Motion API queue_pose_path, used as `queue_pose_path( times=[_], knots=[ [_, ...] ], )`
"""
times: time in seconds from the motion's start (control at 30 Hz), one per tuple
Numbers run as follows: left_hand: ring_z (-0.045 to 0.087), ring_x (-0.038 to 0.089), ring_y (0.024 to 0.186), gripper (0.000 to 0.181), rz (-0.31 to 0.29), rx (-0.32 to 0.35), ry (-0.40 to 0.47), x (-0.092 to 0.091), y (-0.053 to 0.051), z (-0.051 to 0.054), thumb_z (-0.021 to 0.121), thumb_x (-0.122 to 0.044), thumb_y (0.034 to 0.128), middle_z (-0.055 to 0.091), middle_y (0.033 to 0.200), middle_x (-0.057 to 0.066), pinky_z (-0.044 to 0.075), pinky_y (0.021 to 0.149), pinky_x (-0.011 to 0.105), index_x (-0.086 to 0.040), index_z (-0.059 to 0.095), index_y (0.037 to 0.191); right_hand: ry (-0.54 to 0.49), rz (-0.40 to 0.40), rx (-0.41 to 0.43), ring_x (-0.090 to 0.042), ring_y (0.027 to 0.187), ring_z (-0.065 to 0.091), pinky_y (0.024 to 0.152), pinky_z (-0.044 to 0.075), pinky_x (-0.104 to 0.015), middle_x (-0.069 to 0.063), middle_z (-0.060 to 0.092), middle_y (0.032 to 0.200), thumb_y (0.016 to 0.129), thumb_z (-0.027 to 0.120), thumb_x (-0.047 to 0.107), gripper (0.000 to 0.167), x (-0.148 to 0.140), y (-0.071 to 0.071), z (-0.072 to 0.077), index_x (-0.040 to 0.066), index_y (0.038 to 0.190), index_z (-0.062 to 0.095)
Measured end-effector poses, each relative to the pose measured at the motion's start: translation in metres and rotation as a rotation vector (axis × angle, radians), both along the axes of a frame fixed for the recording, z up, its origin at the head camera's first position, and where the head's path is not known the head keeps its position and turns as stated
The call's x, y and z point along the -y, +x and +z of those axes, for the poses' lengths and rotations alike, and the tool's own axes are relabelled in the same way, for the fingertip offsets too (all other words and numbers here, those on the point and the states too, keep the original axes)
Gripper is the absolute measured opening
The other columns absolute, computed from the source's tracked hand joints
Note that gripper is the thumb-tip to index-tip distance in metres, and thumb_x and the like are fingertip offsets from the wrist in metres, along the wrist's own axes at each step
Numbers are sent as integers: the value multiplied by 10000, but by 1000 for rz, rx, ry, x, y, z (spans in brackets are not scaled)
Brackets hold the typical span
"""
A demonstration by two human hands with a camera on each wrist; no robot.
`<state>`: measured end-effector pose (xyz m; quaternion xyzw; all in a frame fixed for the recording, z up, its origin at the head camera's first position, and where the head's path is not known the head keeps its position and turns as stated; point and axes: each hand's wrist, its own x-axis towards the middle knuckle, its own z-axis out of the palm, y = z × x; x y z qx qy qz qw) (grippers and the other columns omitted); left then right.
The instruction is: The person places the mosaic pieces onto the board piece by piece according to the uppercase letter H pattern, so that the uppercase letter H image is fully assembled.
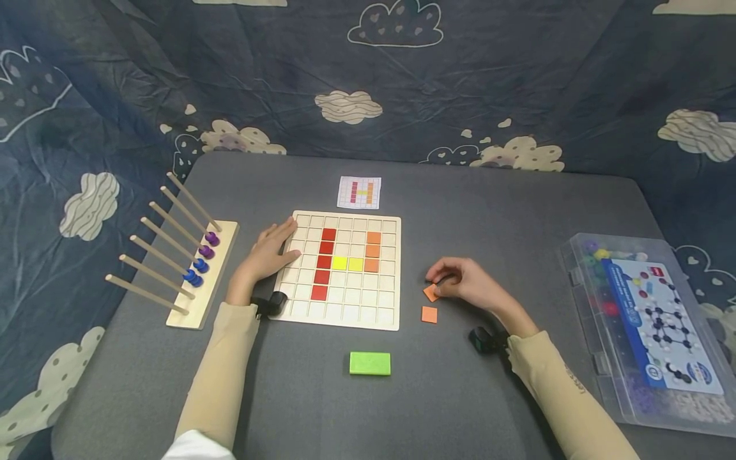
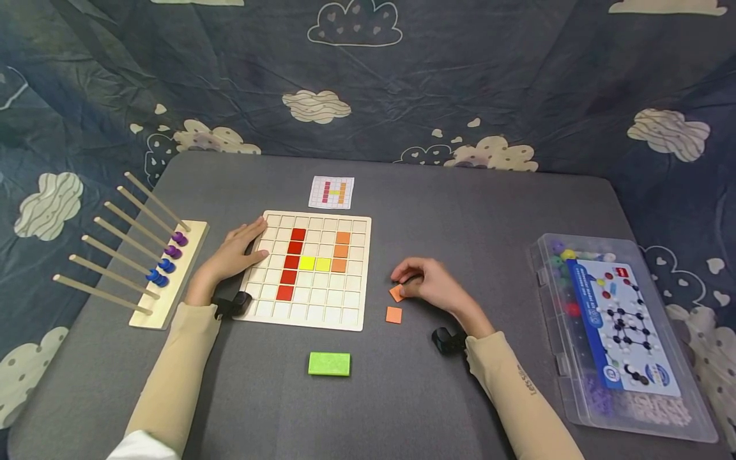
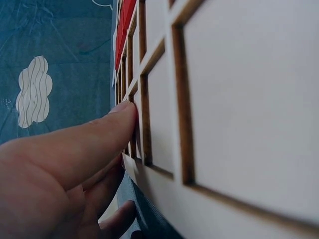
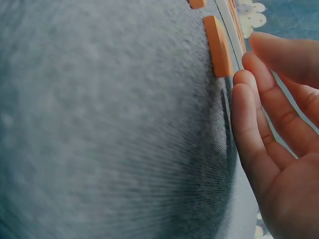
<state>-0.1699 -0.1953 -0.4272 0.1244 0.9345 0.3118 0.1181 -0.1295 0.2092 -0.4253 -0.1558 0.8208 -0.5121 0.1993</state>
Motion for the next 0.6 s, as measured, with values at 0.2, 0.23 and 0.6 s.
queue_pose_path(
  times=[0.2, 0.23, 0.6],
  knots=[
    [60, 477, 1397, 656, 0, 1, 7, 0, 0, 0, 559, -154, 951, 151, 1563, 197, 70, 1052, 678, 39, 235, 1487, 86, 17, -40, -230, 816, 590, 660, 490, -262, -105, 653, 932, 752, 698, -111, 253, 3, 2, -3, 13, 972, 683],
    [60, 476, 1398, 656, 0, 1, 6, 0, 0, 0, 559, -154, 951, 150, 1563, 197, 70, 1052, 679, 39, 234, 1488, 93, 19, -45, -226, 803, 592, 653, 490, -262, -99, 655, 927, 747, 698, -116, 257, 3, 2, -3, 19, 966, 685],
    [59, 476, 1398, 653, -5, 0, 2, 0, 0, 0, 555, -148, 952, 149, 1564, 196, 76, 1052, 678, 40, 232, 1488, 150, 23, -143, -202, 771, 556, 660, 476, -271, -65, 626, 826, 708, 721, -152, 238, 9, 2, -3, 8, 880, 684]
  ],
)
